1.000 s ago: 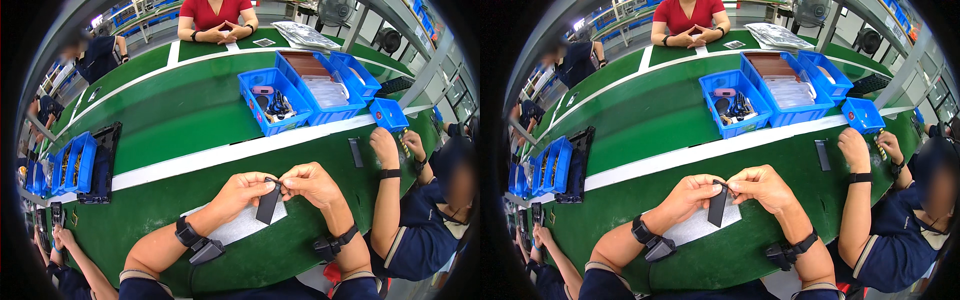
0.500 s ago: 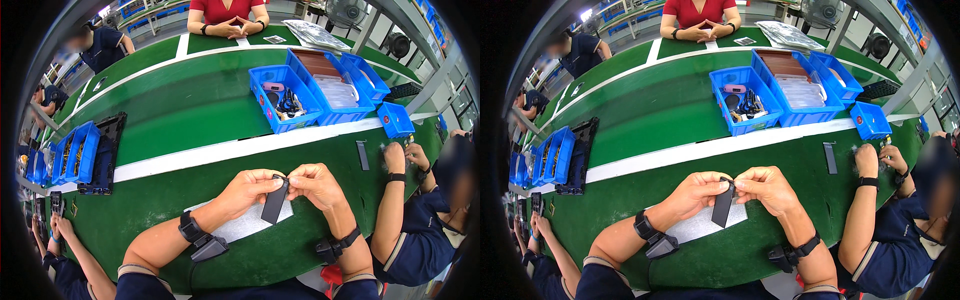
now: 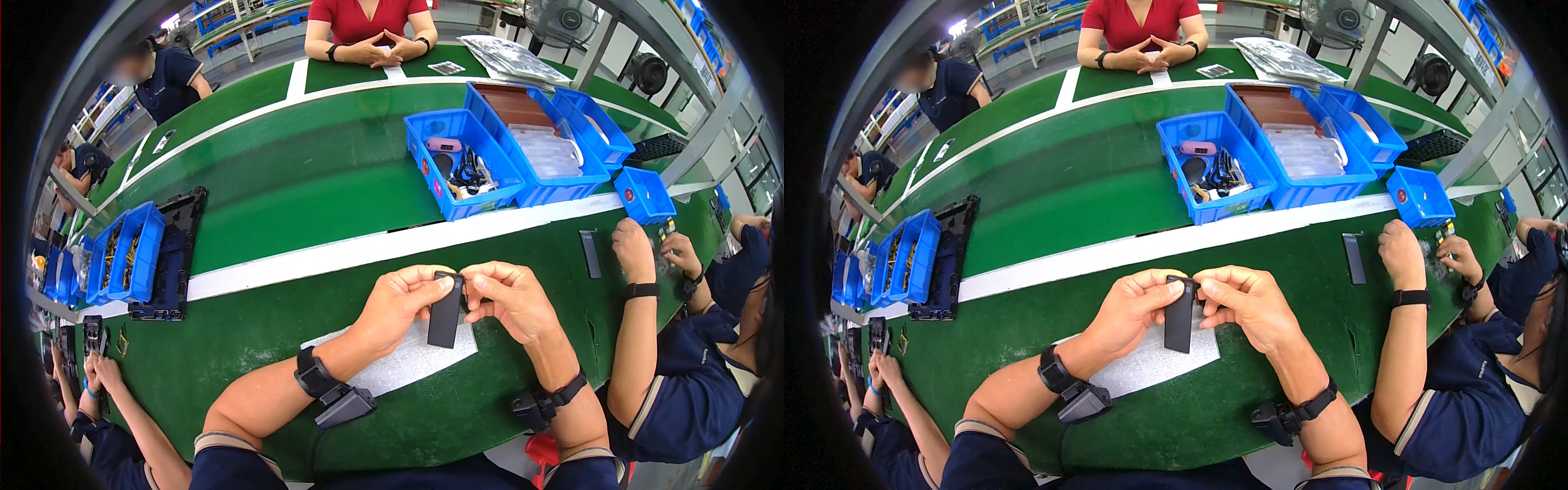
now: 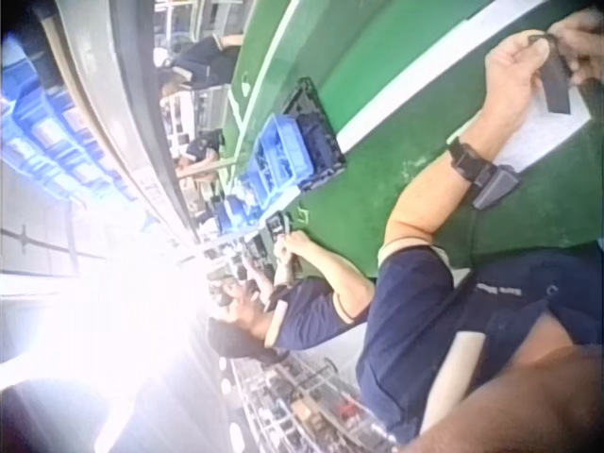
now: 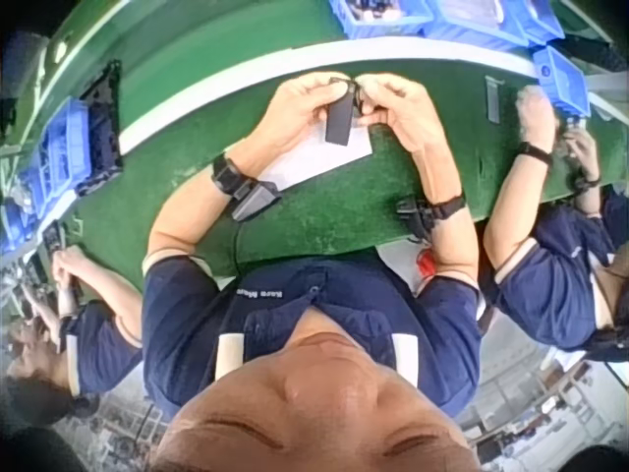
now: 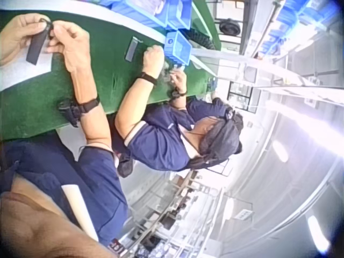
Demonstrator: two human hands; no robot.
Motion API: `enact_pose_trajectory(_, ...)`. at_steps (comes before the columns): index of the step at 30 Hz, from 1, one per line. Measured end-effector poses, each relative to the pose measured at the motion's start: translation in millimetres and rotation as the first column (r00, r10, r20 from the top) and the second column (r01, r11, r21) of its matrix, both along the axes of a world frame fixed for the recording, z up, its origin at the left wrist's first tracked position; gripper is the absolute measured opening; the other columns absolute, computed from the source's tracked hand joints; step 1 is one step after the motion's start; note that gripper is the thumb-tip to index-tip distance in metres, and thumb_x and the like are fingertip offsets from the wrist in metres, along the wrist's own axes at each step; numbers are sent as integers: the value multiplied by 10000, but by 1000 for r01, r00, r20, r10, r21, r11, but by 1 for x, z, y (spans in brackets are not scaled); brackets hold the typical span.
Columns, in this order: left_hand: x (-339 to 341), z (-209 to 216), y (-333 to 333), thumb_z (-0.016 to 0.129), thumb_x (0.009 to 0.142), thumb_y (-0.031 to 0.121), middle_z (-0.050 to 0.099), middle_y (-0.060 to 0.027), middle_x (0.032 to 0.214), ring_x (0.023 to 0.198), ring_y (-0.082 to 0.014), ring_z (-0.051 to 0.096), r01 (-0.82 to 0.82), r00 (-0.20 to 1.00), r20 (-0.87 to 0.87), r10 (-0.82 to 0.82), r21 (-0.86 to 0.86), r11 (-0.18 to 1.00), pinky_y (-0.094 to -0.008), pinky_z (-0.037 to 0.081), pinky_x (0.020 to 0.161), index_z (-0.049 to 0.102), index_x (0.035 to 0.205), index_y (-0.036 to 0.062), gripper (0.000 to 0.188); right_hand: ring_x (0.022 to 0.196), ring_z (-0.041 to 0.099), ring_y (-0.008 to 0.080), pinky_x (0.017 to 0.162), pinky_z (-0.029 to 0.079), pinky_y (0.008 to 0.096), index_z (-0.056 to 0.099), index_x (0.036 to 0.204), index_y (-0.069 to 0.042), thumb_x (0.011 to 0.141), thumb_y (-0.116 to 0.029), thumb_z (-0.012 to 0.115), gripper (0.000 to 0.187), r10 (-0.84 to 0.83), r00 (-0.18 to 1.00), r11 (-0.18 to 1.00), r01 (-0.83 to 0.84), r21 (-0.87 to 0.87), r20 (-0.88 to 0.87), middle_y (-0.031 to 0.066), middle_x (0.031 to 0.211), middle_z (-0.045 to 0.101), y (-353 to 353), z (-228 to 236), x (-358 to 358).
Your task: Manually assembling small black hardware components by snapping pieces together at a factory workstation.
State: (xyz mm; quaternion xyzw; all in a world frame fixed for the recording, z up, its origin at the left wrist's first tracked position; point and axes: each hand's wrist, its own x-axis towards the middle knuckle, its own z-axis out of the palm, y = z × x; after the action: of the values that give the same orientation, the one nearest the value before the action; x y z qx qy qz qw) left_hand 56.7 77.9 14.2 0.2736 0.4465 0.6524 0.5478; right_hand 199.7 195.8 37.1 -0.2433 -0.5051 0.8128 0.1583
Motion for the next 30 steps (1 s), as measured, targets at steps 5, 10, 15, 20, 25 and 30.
enact_pose_trajectory(5,2,2,1,604,839,157,600,20,743,594,-17,460,-176,980,-93,175,-8,984,-162,365,535,615,998,27,206,690,583,97,591,511,233,564,986,25,777,-66,655,245,-30,997,966,9,259,76,64,824,614,-14,-2,-6)
enact_pose_trajectory(10,0,-3,1,606,840,160,614,12,770,620,-14,486,-176,973,-155,171,-18,984,-160,373,532,609,1006,24,214,707,582,83,595,480,219,558,993,24,742,-39,682,287,-115,992,888,78,452,55,66,799,629,-19,-12,-9)
enact_pose_trajectory(15,0,-3,1,607,842,164,629,2,808,650,-10,508,-148,960,-243,137,-31,988,-158,379,532,602,1023,21,231,713,599,103,598,488,221,607,989,17,740,-16,662,257,-269,958,659,256,707,-96,86,806,638,-22,-9,-13)
enact_pose_trajectory(20,5,0,1,606,842,147,629,-5,830,647,-18,496,-148,959,-236,155,47,988,-168,372,527,616,1014,31,207,685,613,206,590,487,272,647,886,17,713,20,650,172,-247,939,189,288,939,-238,118,787,637,-22,-4,-14)
enact_pose_trajectory(25,7,-4,1,600,841,97,632,-28,867,724,-39,532,-135,952,-269,147,61,989,-178,425,610,607,1029,9,208,655,588,246,569,477,303,636,824,21,683,41,651,143,-249,928,41,297,954,-278,120,754,623,-25,2,-14)
enact_pose_trajectory(30,8,-1,-1,600,830,43,629,-52,903,797,-62,551,-121,948,-291,132,55,991,-201,460,704,595,1042,-16,220,629,566,238,542,470,309,611,775,26,668,57,645,117,-226,935,-79,262,962,-274,113,734,605,-25,4,-13)
